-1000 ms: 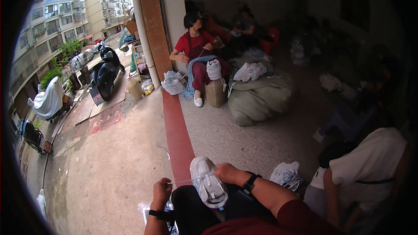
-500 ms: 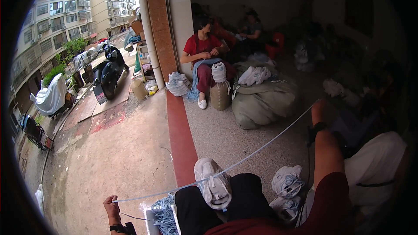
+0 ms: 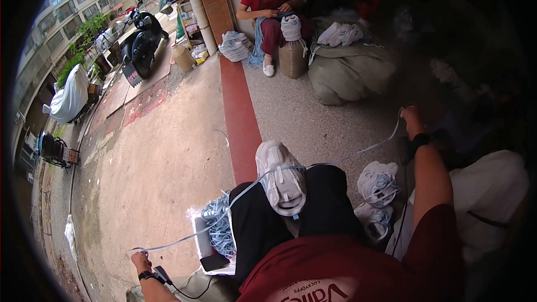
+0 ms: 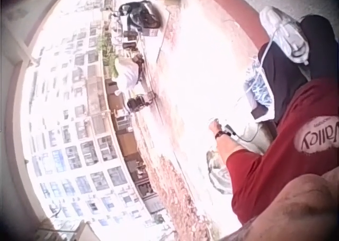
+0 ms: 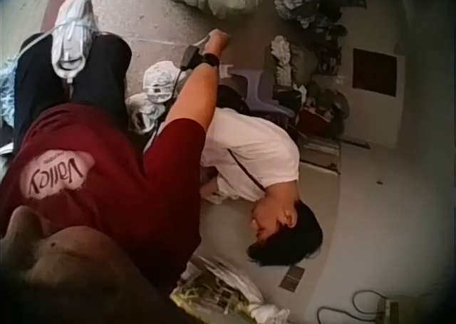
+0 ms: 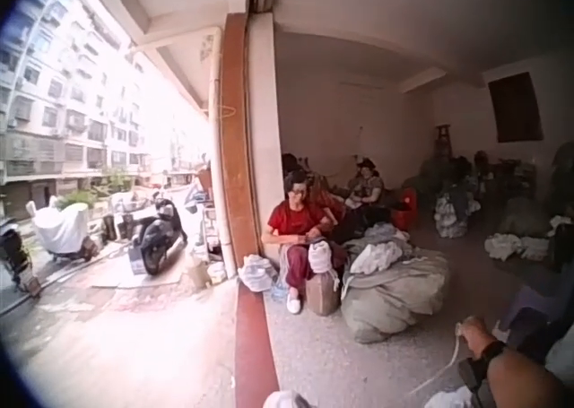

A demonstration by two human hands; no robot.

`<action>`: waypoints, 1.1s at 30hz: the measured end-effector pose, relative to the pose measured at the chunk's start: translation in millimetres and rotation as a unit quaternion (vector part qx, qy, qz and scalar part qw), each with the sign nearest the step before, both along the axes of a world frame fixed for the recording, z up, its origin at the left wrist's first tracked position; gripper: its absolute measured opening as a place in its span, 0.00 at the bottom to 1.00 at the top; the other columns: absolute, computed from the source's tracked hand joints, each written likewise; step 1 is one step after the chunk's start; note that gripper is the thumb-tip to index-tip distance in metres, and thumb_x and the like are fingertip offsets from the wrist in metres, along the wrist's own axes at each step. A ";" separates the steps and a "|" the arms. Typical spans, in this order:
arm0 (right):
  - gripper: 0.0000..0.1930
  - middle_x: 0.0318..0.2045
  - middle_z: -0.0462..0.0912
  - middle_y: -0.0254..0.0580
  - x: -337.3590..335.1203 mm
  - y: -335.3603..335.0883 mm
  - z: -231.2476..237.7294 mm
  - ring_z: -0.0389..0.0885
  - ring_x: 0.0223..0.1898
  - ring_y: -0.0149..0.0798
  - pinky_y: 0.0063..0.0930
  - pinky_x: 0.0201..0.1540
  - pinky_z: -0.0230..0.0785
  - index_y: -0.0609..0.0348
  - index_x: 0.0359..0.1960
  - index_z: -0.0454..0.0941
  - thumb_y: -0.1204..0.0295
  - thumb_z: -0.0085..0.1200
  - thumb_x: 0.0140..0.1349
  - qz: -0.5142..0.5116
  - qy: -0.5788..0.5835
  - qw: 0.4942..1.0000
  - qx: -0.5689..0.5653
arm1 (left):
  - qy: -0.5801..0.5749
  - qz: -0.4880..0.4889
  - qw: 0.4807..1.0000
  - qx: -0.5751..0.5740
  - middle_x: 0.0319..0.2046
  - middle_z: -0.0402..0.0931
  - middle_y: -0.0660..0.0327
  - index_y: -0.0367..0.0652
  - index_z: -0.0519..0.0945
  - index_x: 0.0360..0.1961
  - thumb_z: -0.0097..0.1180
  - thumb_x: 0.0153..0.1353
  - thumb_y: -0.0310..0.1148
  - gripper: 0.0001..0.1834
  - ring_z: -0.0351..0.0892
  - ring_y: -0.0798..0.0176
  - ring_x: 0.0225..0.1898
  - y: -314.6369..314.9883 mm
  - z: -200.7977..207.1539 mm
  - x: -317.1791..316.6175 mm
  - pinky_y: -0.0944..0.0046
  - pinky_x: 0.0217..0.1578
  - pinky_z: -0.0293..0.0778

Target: Lacing a pair of white and light blue sneakers.

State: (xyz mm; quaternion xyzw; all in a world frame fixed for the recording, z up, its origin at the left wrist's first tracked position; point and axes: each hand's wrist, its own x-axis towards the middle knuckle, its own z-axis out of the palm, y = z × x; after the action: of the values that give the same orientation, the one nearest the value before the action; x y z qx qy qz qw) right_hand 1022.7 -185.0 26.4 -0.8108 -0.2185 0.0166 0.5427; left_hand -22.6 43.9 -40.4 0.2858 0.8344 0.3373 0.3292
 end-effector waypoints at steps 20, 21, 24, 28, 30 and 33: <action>0.05 0.34 0.79 0.39 -386.0 159.2 -68.3 0.73 0.31 0.24 0.18 0.38 0.67 0.64 0.21 0.72 0.81 0.52 0.54 0.402 0.337 0.833 0.175 | -0.005 -0.742 0.591 0.318 0.32 0.77 0.59 0.40 0.77 0.36 0.50 0.57 0.29 0.07 0.78 0.57 0.29 -32.7 54.9 481.5 0.64 0.30 0.73; 0.05 0.34 0.79 0.39 -383.6 160.0 -74.7 0.73 0.31 0.24 0.18 0.38 0.67 0.64 0.21 0.72 0.81 0.52 0.54 0.400 0.340 0.833 0.175 | 0.115 -0.766 0.545 0.320 0.33 0.76 0.56 0.41 0.77 0.35 0.51 0.53 0.27 0.08 0.78 0.53 0.30 -32.7 56.5 486.0 0.62 0.31 0.74; 0.07 0.26 0.76 0.33 -375.8 162.0 -85.5 0.71 0.27 0.22 0.18 0.31 0.65 0.62 0.20 0.71 0.80 0.53 0.54 0.382 0.123 0.912 0.087 | 0.189 -0.751 0.540 0.329 0.33 0.76 0.56 0.43 0.76 0.34 0.51 0.49 0.26 0.09 0.78 0.50 0.31 -32.3 56.5 495.4 0.59 0.30 0.75; 0.08 0.16 0.71 0.31 -385.3 159.1 -67.7 0.66 0.21 0.22 0.21 0.24 0.61 0.63 0.18 0.70 0.79 0.55 0.52 0.386 0.143 0.907 0.089 | 0.198 -0.706 0.593 0.333 0.36 0.77 0.57 0.45 0.76 0.36 0.51 0.49 0.28 0.10 0.78 0.49 0.30 -29.5 46.2 493.3 0.57 0.28 0.75; 0.08 0.14 0.70 0.27 -384.3 158.7 -70.5 0.65 0.20 0.20 0.19 0.23 0.61 0.63 0.18 0.70 0.79 0.54 0.53 0.394 0.153 0.902 0.091 | 0.177 -0.697 0.612 0.330 0.38 0.77 0.59 0.45 0.76 0.37 0.49 0.51 0.27 0.11 0.78 0.50 0.31 -30.1 42.7 495.4 0.57 0.29 0.74; 0.08 0.14 0.69 0.28 -380.2 160.9 -75.9 0.64 0.21 0.19 0.19 0.23 0.60 0.63 0.18 0.71 0.79 0.54 0.52 0.385 0.082 0.917 0.073 | 0.076 -0.679 0.668 0.294 0.40 0.77 0.62 0.46 0.76 0.38 0.48 0.52 0.26 0.11 0.79 0.51 0.32 -28.9 27.7 495.4 0.59 0.30 0.74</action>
State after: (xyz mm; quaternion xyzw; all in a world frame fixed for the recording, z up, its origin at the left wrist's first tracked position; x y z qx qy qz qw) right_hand 642.6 -24.0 -49.5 -0.6181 -0.4689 0.2744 0.5681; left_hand 472.8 15.0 -12.7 0.8798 0.2894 0.2261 0.3016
